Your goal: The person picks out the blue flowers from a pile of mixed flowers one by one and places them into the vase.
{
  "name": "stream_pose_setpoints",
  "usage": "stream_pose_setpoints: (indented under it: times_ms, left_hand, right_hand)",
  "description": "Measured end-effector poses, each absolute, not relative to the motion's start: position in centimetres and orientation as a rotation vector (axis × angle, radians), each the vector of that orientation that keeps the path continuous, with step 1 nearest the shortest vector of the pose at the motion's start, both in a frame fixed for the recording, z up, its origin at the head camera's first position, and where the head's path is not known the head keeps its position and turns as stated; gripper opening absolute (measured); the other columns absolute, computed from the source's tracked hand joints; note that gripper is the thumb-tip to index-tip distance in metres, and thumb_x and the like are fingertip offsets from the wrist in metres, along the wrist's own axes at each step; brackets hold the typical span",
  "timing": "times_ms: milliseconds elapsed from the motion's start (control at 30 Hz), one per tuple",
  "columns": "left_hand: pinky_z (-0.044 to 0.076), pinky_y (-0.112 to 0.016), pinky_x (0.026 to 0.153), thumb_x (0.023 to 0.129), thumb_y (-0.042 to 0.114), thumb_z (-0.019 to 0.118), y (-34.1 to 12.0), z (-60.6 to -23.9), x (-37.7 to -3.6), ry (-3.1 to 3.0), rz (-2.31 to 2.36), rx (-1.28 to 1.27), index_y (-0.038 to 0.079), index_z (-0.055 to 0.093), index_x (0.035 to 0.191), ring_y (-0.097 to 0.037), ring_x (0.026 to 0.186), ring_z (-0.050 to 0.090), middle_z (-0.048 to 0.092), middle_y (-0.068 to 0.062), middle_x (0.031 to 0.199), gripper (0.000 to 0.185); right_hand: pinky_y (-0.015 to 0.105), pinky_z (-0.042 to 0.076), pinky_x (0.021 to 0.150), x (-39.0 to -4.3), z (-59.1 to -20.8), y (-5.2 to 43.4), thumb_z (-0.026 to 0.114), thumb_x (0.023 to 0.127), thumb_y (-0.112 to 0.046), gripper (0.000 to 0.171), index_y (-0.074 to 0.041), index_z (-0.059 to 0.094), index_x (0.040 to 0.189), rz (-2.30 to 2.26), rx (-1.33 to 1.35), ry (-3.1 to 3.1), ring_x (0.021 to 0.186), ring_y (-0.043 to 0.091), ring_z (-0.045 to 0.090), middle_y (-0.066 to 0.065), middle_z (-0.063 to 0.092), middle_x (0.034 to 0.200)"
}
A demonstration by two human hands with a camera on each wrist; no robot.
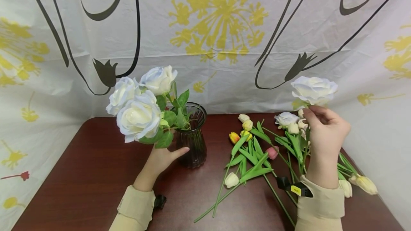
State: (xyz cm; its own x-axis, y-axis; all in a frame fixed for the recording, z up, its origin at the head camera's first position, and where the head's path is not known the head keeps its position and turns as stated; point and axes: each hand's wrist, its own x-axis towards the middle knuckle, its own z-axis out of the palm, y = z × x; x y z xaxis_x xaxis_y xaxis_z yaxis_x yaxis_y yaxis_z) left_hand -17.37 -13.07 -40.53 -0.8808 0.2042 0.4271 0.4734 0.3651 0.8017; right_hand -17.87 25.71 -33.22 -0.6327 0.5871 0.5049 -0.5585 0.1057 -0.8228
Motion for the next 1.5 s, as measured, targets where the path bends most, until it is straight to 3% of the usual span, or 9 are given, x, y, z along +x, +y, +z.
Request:
stream_pose_setpoints:
  times_ms: [267, 567, 833, 1100, 1500]
  left_hand:
    - [0.032, -0.049, 0.106, 0.073, 0.005, 0.084, -13.8, -44.0, -19.3, -2.327, -1.532, -0.619, 0.000, 0.030, 0.147, -0.028, 0.136, 0.031, 0.033, -0.017, 0.148, 0.091]
    - [0.032, -0.047, 0.106, 0.075, 0.014, 0.084, -13.9, -44.2, -19.5, -2.326, -1.553, -0.618, 0.005, 0.030, 0.148, -0.021, 0.136, 0.031, 0.032, -0.010, 0.149, 0.091]
    - [0.032, -0.047, 0.106, 0.074, 0.013, 0.084, -13.9, -44.4, -19.7, -2.330, -1.551, -0.608, 0.005, 0.031, 0.147, -0.023, 0.136, 0.030, 0.033, -0.011, 0.148, 0.090]
    - [0.032, -0.049, 0.106, 0.076, 0.003, 0.081, -13.3, -41.7, -18.2, -2.363, -1.534, -0.615, -0.007, 0.033, 0.143, -0.031, 0.136, 0.031, 0.034, -0.022, 0.146, 0.084]
    - [0.034, -0.047, 0.105, 0.076, 0.004, 0.081, -13.2, -41.0, -17.7, -2.358, -1.512, -0.631, -0.008, 0.035, 0.142, -0.032, 0.134, 0.034, 0.036, -0.023, 0.145, 0.082]
  right_hand:
    - [0.019, 0.049, 0.051, -17.9, -33.1, 25.5, 0.068, 0.075, 0.018, 0.003, 0.017, 0.066, 0.074, 1.801, -0.007, -1.304, 0.050, 0.015, 0.059, 0.010, 0.065, 0.064]
    - [0.024, 0.051, 0.052, -17.5, -32.3, 25.7, 0.067, 0.075, 0.020, 0.008, 0.024, 0.061, 0.076, 1.881, 0.008, -1.018, 0.051, 0.022, 0.058, 0.017, 0.061, 0.063]
    - [0.030, 0.051, 0.047, -16.9, -31.4, 25.5, 0.072, 0.071, 0.021, 0.018, 0.026, 0.057, 0.080, 1.981, -0.003, -0.764, 0.049, 0.029, 0.058, 0.024, 0.058, 0.064]
    - [0.032, 0.051, 0.044, -17.5, -31.7, 25.6, 0.067, 0.074, 0.024, 0.011, 0.025, 0.058, 0.080, 2.138, -0.034, -0.681, 0.049, 0.031, 0.059, 0.027, 0.058, 0.062]
    - [0.032, 0.051, 0.046, -18.3, -32.6, 25.4, 0.062, 0.081, 0.020, 0.003, 0.020, 0.062, 0.078, 2.327, -0.101, -0.723, 0.052, 0.031, 0.063, 0.026, 0.063, 0.066]
